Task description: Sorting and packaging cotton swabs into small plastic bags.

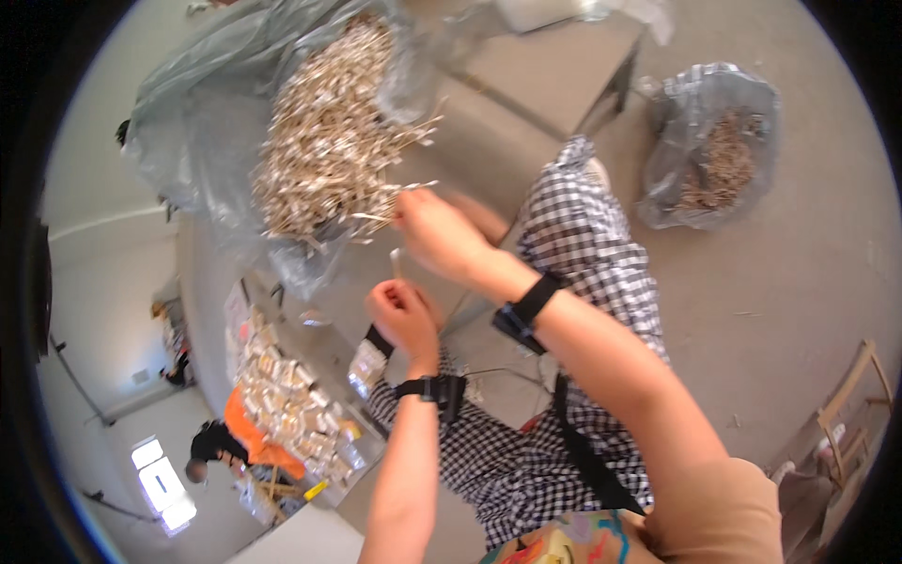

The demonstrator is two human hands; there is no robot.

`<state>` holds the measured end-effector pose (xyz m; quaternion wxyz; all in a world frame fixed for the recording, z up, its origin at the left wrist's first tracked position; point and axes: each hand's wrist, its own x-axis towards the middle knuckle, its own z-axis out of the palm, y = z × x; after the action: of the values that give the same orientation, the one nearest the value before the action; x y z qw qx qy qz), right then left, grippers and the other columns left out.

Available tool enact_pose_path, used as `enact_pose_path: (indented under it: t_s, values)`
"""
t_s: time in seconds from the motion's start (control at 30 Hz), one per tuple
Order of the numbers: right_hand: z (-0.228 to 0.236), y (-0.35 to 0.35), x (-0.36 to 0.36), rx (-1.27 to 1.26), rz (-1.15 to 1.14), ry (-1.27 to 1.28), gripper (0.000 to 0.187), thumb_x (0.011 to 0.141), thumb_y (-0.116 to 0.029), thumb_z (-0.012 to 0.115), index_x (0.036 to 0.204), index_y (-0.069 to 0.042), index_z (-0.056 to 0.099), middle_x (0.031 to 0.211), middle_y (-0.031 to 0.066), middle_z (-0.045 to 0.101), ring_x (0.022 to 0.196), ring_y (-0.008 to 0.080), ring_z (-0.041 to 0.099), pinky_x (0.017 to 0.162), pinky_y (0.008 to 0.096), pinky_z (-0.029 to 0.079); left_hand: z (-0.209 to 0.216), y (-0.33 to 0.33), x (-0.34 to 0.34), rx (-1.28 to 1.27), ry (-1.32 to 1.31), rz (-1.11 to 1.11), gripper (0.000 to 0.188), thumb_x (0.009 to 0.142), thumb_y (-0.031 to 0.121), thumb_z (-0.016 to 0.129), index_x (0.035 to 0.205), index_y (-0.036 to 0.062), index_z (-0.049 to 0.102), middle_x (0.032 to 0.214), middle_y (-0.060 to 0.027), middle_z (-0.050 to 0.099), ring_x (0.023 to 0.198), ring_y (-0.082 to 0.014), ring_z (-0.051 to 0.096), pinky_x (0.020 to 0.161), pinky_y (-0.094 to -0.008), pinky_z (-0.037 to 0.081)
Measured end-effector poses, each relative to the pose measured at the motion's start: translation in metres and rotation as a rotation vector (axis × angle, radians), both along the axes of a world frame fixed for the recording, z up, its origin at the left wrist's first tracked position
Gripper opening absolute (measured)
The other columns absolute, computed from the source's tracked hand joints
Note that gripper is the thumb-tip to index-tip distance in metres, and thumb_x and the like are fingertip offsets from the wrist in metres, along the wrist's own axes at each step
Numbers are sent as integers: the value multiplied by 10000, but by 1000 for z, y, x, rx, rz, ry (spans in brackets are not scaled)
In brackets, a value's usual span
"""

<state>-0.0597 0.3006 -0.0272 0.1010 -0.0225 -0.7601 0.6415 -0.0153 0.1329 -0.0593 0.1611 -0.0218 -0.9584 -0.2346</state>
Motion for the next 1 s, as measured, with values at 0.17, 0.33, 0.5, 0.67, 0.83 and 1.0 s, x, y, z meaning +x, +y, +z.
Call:
enact_pose_path:
  t_s: [0.17, 0.33, 0.5, 0.67, 0.83, 1.0]
  values:
    - [28, 26, 4, -1060, 9, -227, 122, 997, -94, 525, 1027, 24, 536, 827, 98, 626, 717, 191, 670, 600, 304, 560, 2, -7, -1, 0, 26, 23, 105, 935, 135, 587, 938, 37, 554, 888, -87, 552, 789, -237, 540, 722, -369, 455]
    - [26, 124, 37, -1319, -855, 303, 219, 1012, -255, 533, 1008, -40, 571, 953, 132, 677, 896, 223, 672, 771, 326, 558, 2, -3, -2, 56, 22, 0, 83, 912, 96, 594, 919, 31, 542, 888, -91, 542, 803, -247, 540, 708, -376, 460]
    - [9, 177, 77, -1470, -976, 177, 250, 994, -200, 545, 1156, -9, 531, 1149, 146, 633, 932, 181, 641, 769, 263, 515, 7, 4, -2, 116, 1, 24, 81, 892, 75, 600, 891, 31, 532, 874, -102, 539, 812, -265, 538, 701, -398, 459]
    - [38, 110, 61, -1086, -561, -35, 285, 953, -107, 582, 1212, 12, 557, 1132, 98, 632, 890, 140, 615, 742, 265, 499, 3, -7, -5, 0, 97, -94, 66, 886, 129, 596, 898, 73, 562, 852, -109, 572, 814, -309, 562, 718, -429, 451]
    - [39, 43, 9, -120, 69, 1, 287, 884, -95, 653, 1157, -22, 607, 1100, 78, 663, 963, 161, 624, 779, 334, 505, 9, 0, -1, -51, 134, -147, 56, 881, 122, 596, 914, 77, 587, 881, -97, 561, 858, -295, 566, 747, -406, 464]
    - [11, -2, -38, 789, -2, 222, 296, 746, -166, 765, 976, -69, 604, 970, 64, 618, 1034, 262, 572, 909, 372, 450, 8, -2, 2, -27, 118, -140, 71, 869, 138, 616, 924, 94, 618, 913, -91, 569, 890, -295, 568, 779, -419, 465]
